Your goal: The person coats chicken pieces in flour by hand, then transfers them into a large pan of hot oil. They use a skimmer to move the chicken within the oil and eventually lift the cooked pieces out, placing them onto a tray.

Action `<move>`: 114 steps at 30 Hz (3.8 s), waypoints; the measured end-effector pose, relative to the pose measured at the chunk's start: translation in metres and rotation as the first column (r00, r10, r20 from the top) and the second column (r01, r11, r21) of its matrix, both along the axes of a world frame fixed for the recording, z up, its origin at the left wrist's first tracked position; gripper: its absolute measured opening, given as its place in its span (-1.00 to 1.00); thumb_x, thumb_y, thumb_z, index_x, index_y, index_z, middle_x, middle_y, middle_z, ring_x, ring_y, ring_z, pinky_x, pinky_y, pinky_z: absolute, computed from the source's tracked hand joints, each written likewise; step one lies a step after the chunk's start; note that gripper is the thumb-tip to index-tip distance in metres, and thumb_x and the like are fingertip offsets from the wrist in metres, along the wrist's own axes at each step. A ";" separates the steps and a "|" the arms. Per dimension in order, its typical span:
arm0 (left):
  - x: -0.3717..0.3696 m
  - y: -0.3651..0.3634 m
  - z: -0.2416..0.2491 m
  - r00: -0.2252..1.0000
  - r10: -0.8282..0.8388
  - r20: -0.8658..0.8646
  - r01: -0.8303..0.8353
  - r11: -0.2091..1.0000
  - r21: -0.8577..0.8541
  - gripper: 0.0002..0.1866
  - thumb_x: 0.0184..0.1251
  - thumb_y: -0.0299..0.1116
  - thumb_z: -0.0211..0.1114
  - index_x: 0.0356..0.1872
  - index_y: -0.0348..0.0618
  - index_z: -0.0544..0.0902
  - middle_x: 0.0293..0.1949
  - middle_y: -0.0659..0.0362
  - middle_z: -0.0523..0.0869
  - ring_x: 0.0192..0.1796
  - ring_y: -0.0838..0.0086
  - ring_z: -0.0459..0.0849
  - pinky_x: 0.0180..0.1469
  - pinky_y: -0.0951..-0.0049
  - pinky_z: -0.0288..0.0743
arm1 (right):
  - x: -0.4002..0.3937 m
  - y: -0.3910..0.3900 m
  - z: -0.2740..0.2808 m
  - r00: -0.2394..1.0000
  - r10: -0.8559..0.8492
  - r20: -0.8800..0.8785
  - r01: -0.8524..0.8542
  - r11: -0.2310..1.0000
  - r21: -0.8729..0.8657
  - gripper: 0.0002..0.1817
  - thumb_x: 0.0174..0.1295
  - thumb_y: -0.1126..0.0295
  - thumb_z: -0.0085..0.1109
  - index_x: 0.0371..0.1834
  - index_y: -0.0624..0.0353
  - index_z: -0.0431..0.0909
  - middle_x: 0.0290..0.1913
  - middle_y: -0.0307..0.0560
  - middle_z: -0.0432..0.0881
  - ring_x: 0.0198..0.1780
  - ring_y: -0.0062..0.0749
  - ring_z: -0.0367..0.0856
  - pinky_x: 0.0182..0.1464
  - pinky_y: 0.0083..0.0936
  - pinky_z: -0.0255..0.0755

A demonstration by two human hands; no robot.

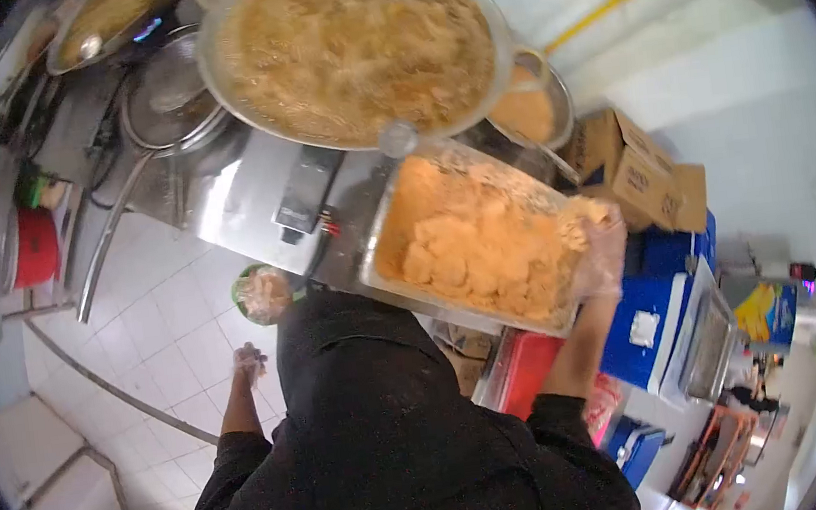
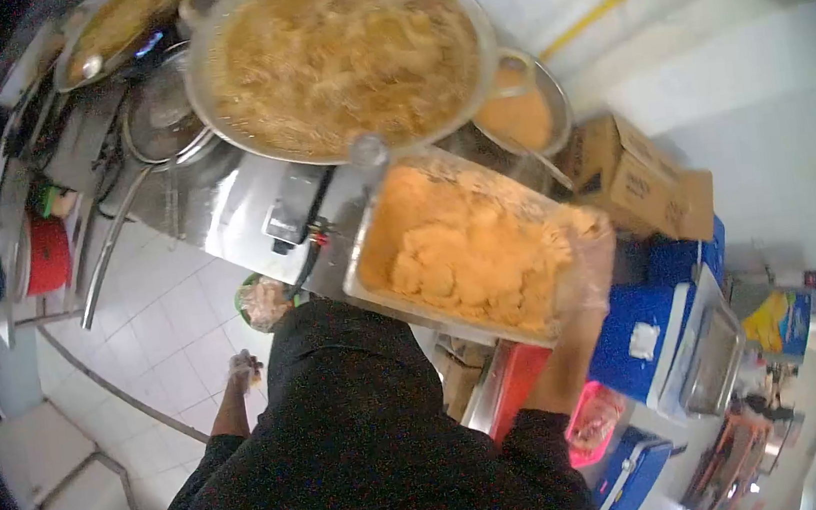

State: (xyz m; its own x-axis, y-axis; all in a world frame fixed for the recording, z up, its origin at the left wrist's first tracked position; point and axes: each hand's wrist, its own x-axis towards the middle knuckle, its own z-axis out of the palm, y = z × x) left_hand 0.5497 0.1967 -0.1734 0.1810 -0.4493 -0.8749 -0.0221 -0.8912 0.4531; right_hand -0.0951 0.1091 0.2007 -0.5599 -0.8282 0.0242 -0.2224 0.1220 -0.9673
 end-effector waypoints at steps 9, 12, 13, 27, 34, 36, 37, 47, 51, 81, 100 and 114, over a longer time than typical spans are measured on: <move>0.013 -0.006 0.001 0.947 0.254 -0.199 -0.297 0.927 -0.230 -0.76 0.26 -0.16 0.01 -0.47 -0.07 0.42 -0.61 0.17 0.51 -0.69 0.46 0.44 -0.73 0.43 0.32 | 0.162 -0.270 0.122 0.537 0.591 -0.602 -0.731 0.682 0.016 -0.61 0.00 0.40 0.33 -0.11 0.25 0.43 -0.28 -0.15 0.57 -0.24 -0.56 0.53 -0.23 -0.62 0.50; 0.020 0.031 0.001 0.912 0.325 -0.252 -0.391 0.875 -0.286 -0.66 0.29 -0.01 0.04 -0.44 -0.09 0.45 -0.60 0.15 0.53 -0.70 0.46 0.44 -0.73 0.45 0.34 | 0.269 -0.309 0.131 0.648 0.713 -0.267 -0.688 0.699 0.196 -0.68 0.02 0.40 0.30 -0.18 0.24 0.44 -0.27 -0.14 0.57 -0.26 -0.46 0.55 -0.27 -0.58 0.51; 0.024 0.048 -0.007 0.941 0.277 -0.193 -0.331 0.871 -0.363 -0.61 0.28 0.06 0.04 -0.43 -0.09 0.46 -0.60 0.14 0.55 -0.71 0.47 0.44 -0.74 0.46 0.33 | 0.294 -0.323 0.125 0.647 0.719 -0.255 -0.687 0.694 0.214 -0.70 0.04 0.38 0.27 -0.19 0.24 0.45 -0.29 -0.13 0.58 -0.28 -0.43 0.56 -0.29 -0.56 0.52; 0.027 0.175 -0.004 0.922 0.353 -0.158 -0.385 0.879 -0.283 -0.61 0.31 0.02 0.00 -0.44 -0.13 0.45 -0.57 0.07 0.57 -0.66 0.42 0.46 -0.66 0.45 0.36 | 0.365 -0.468 0.051 -0.099 0.475 -0.874 -0.603 0.670 0.433 -0.75 -0.03 0.29 0.13 -0.36 0.22 0.62 -0.42 0.09 0.62 -0.33 -0.19 0.60 -0.29 -0.33 0.46; 0.040 0.112 -0.021 0.887 0.392 -0.244 -0.410 0.912 -0.025 -0.66 0.34 -0.08 -0.07 -0.45 -0.12 0.45 -0.54 0.12 0.57 -0.52 0.41 0.51 -0.64 0.41 0.31 | 0.211 -0.226 0.201 0.190 0.492 -0.850 -0.548 0.771 0.324 -0.75 0.04 0.29 -0.01 -0.32 0.24 0.49 -0.28 0.07 0.51 -0.15 -0.17 0.47 -0.08 -0.29 0.34; 0.037 0.088 -0.007 0.933 0.211 -0.290 -0.260 0.955 -0.142 -0.63 0.34 -0.04 -0.09 -0.45 -0.12 0.47 -0.55 0.13 0.58 -0.58 0.43 0.49 -0.65 0.46 0.33 | 0.144 -0.188 0.161 -0.159 0.302 -0.940 -0.616 0.714 0.333 -0.80 -0.03 0.29 0.06 -0.46 0.20 0.54 -0.49 0.04 0.55 -0.38 -0.20 0.56 -0.30 -0.31 0.46; 0.035 0.073 0.009 0.962 0.043 -0.268 -0.125 0.947 -0.296 -0.61 0.34 -0.02 -0.10 -0.44 -0.12 0.48 -0.56 0.13 0.58 -0.62 0.45 0.47 -0.66 0.49 0.34 | 0.126 -0.161 0.137 -0.006 0.582 -0.813 -0.544 0.681 0.491 -0.78 -0.03 0.29 0.04 -0.42 0.20 0.53 -0.46 0.04 0.53 -0.36 -0.17 0.55 -0.26 -0.30 0.47; 0.004 -0.059 0.040 0.993 -0.105 0.051 0.112 0.979 -0.169 -0.50 0.33 0.11 -0.11 -0.30 -0.19 0.49 -0.51 0.13 0.60 -0.63 0.53 0.43 -0.62 0.50 0.38 | 0.073 0.016 -0.229 -0.307 0.819 -0.484 -0.135 0.466 0.875 -0.71 0.12 0.42 -0.04 -0.06 0.17 0.45 -0.22 0.01 0.52 -0.13 -0.13 0.50 -0.04 -0.28 0.41; -0.013 -0.060 0.069 0.999 -0.043 0.009 0.043 0.970 -0.241 -0.52 0.35 0.06 -0.11 -0.30 -0.22 0.48 -0.52 0.10 0.58 -0.63 0.49 0.42 -0.62 0.49 0.35 | 0.040 -0.010 -0.186 0.479 0.862 -0.166 -0.639 0.472 0.607 -0.72 0.06 0.29 0.10 -0.18 0.17 0.53 -0.26 0.01 0.53 -0.13 -0.09 0.50 -0.03 -0.27 0.39; -0.195 -0.174 0.019 0.868 -0.453 -0.201 0.416 0.887 -0.203 -0.54 0.33 0.04 -0.07 -0.34 -0.22 0.48 -0.54 0.09 0.59 -0.61 0.43 0.45 -0.62 0.43 0.34 | 0.083 -0.044 -0.268 0.476 0.861 -0.178 -0.820 0.362 -0.443 -0.81 0.00 0.38 0.11 -0.65 0.21 0.38 -0.59 -0.08 0.43 -0.52 -0.28 0.36 -0.46 -0.42 0.25; -0.170 -0.167 0.019 0.888 -0.405 -0.220 0.379 0.913 -0.153 -0.56 0.31 0.04 -0.04 -0.33 -0.20 0.48 -0.54 0.09 0.59 -0.63 0.43 0.46 -0.65 0.43 0.36 | 0.070 -0.044 -0.257 0.421 0.746 -0.516 -0.904 0.297 -0.308 -0.69 0.00 0.17 0.22 -0.70 0.11 0.44 -0.67 -0.14 0.44 -0.57 -0.26 0.41 -0.51 -0.27 0.28; -0.167 -0.174 0.022 0.895 -0.385 -0.225 0.359 0.922 -0.147 -0.57 0.30 0.04 -0.01 -0.33 -0.19 0.48 -0.54 0.09 0.59 -0.64 0.43 0.46 -0.67 0.43 0.36 | 0.044 -0.006 -0.203 0.985 0.132 0.107 -0.160 0.934 0.321 -0.36 0.00 -0.07 0.27 -0.09 0.25 0.33 -0.31 -0.06 0.47 -0.35 -0.39 0.49 -0.34 -0.45 0.43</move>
